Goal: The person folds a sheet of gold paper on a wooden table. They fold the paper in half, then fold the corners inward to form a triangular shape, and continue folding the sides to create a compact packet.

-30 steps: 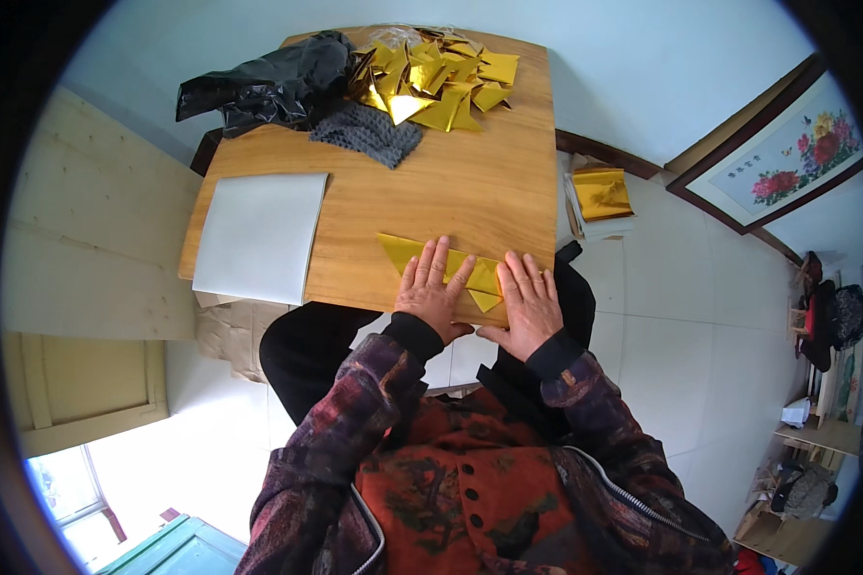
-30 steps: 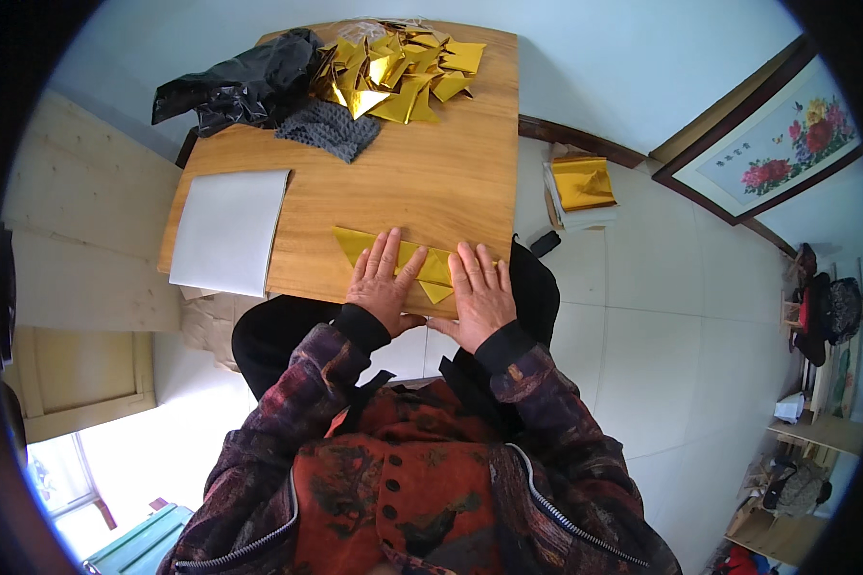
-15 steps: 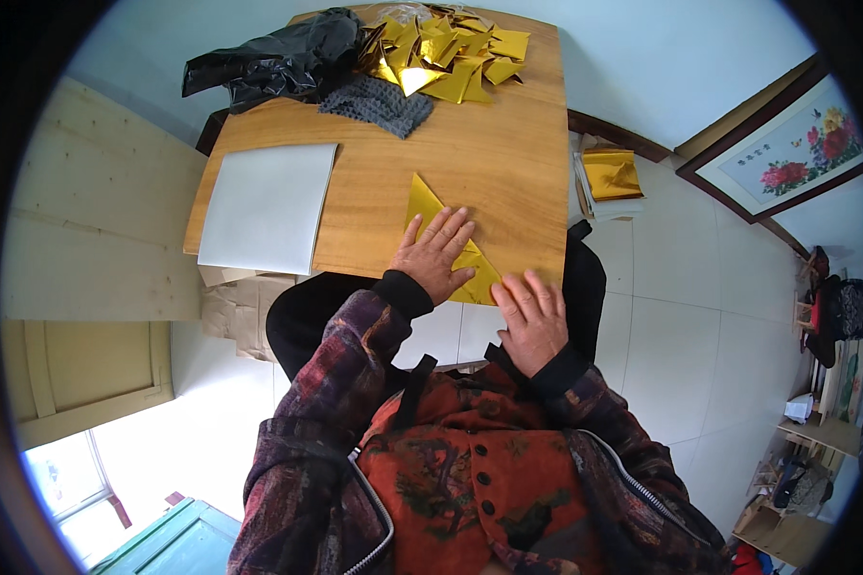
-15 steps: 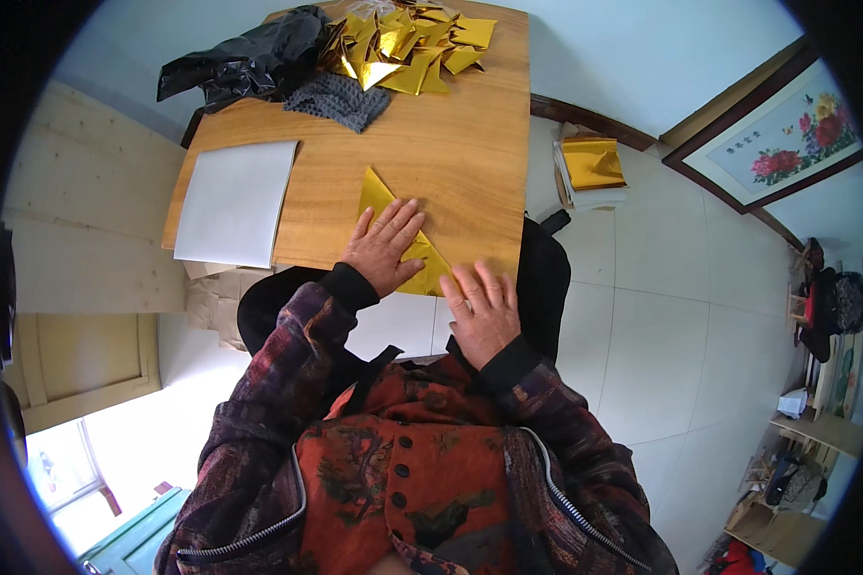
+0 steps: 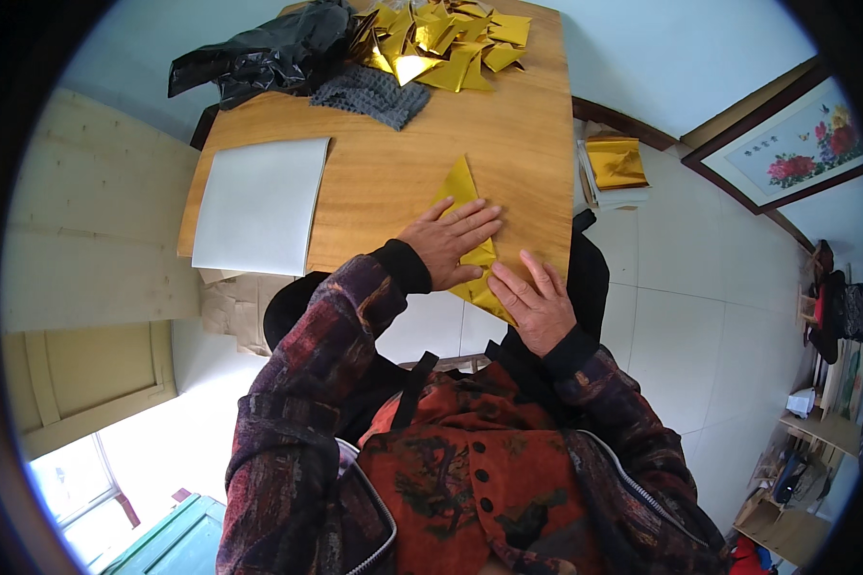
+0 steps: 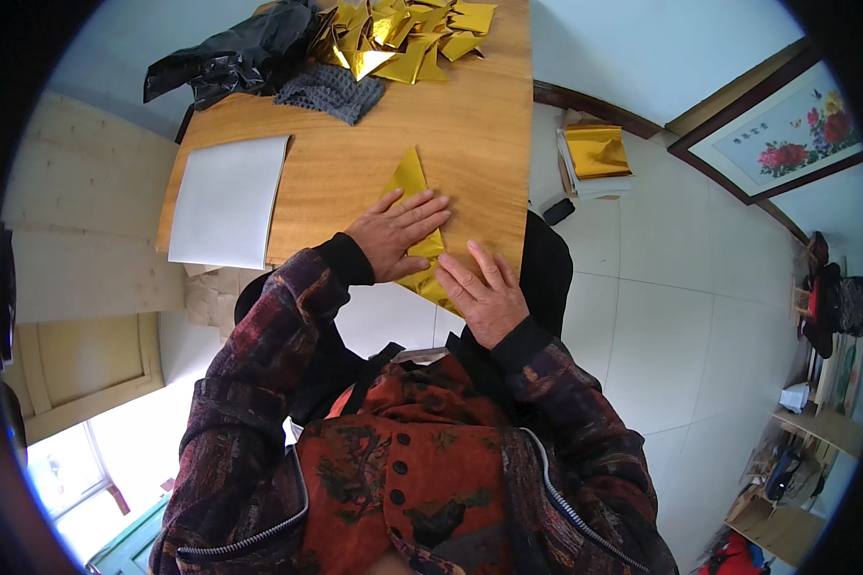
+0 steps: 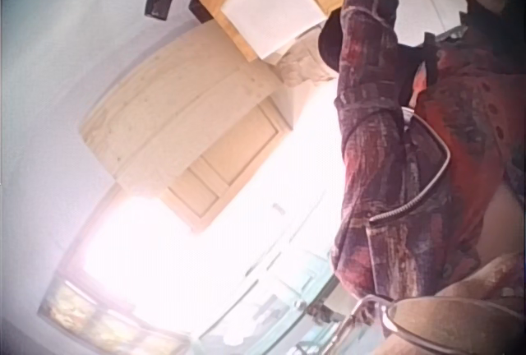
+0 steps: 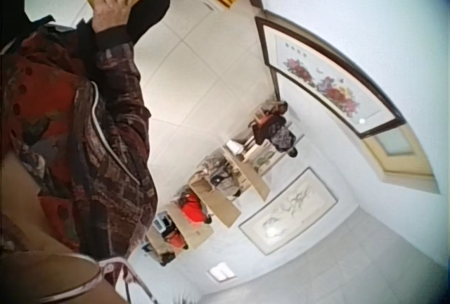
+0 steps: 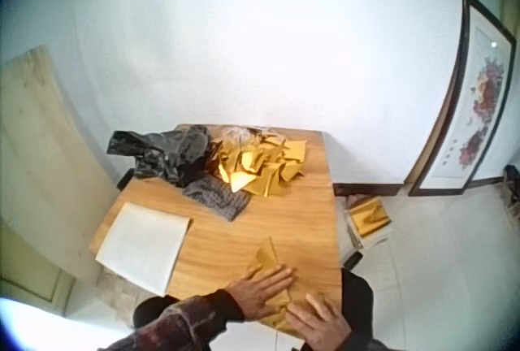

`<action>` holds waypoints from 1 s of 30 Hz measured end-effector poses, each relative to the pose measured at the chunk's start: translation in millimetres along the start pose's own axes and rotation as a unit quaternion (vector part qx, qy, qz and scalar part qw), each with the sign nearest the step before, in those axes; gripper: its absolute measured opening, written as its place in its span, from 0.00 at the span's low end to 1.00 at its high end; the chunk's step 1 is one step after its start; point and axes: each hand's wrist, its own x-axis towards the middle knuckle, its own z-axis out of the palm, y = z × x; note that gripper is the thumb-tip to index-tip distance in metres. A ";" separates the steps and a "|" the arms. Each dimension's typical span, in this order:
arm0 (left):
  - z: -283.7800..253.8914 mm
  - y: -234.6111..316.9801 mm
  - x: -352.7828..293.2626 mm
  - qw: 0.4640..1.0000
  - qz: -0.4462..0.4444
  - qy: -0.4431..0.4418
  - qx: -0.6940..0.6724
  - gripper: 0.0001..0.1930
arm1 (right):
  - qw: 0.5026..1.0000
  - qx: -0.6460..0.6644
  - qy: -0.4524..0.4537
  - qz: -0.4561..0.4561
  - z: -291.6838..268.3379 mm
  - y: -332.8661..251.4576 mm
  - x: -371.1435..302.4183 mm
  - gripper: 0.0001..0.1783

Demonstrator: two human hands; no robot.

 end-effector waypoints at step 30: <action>-17.8 -6.1 1.5 0.992 0.011 -0.051 -0.118 0.39 | 0.892 0.382 -0.019 0.241 -16.7 12.0 71.8 0.12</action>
